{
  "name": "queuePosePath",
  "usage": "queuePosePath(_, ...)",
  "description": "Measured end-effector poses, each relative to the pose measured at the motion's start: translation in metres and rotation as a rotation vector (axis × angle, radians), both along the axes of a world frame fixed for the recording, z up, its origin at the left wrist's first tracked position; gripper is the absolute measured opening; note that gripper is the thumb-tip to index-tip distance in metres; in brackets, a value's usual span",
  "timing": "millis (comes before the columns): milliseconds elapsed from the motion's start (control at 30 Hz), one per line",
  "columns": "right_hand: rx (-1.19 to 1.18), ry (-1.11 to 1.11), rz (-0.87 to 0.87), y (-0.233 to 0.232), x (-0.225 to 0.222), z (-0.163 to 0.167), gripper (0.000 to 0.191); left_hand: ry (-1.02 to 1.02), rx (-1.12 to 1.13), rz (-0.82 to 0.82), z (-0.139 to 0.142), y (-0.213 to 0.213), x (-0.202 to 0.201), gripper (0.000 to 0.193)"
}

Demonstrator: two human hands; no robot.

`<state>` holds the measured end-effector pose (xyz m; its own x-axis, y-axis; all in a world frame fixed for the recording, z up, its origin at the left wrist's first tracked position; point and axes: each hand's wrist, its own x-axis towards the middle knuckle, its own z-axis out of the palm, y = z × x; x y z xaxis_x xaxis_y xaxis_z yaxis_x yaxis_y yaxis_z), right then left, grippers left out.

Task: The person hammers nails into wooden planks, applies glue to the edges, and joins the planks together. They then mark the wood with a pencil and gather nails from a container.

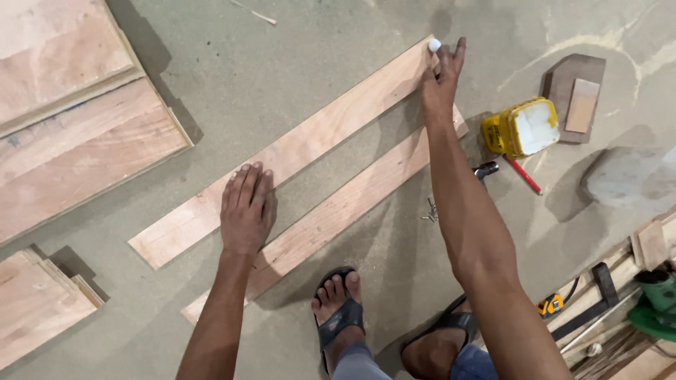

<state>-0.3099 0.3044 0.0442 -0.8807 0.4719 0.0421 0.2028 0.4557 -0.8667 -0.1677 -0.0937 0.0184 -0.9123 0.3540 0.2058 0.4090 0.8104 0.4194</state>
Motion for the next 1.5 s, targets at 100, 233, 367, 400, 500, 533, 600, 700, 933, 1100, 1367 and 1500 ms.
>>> queuePosePath(100,0.006,-0.022,0.003,-0.004,0.000,-0.002,0.057,0.000,0.005,-0.008,-0.004,-0.003,0.001,0.039)
queuePosePath(233,-0.021,0.035,0.069,-0.017,0.008,-0.004,0.061,-0.019,-0.021,-0.006,-0.007,-0.005,0.004,0.039)
queuePosePath(367,0.210,-0.136,0.047,-0.040,0.021,-0.003,0.061,-0.002,-0.012,-0.003,-0.009,-0.008,0.006,0.038)
queuePosePath(400,0.199,-0.144,0.056,-0.047,0.023,-0.003,0.063,-0.004,-0.010,-0.004,-0.009,-0.009,0.006,0.038)
queuePosePath(500,0.213,-0.202,0.078,-0.070,0.033,0.000,0.071,-0.003,0.010,-0.005,-0.007,-0.012,0.008,0.038)
queuePosePath(533,0.225,-0.224,0.085,-0.078,0.036,0.001,0.074,0.003,0.024,-0.005,-0.006,-0.012,0.008,0.038)
queuePosePath(600,0.232,-0.226,0.107,-0.093,0.042,0.004,0.078,0.011,0.044,-0.001,-0.004,-0.013,0.008,0.038)
queuePosePath(700,0.254,-0.232,0.151,-0.114,0.051,0.008,0.084,0.016,0.057,0.005,0.000,-0.015,0.009,0.037)
queuePosePath(933,0.443,-0.308,0.214,-0.163,0.067,0.016,0.092,0.032,0.057,0.005,0.007,-0.018,0.010,0.038)
queuePosePath(1100,0.511,-0.329,0.294,-0.196,0.080,0.024,0.091,0.029,0.035,0.006,0.008,-0.018,0.010,0.037)
queuePosePath(1367,0.525,-0.417,0.418,-0.237,0.099,0.047,0.091,0.035,0.055,0.015,0.006,-0.020,0.011,0.035)
queuePosePath(1500,0.608,-0.564,0.481,-0.254,0.102,0.057,0.097,0.062,0.079,0.008,0.006,-0.020,0.013,0.035)
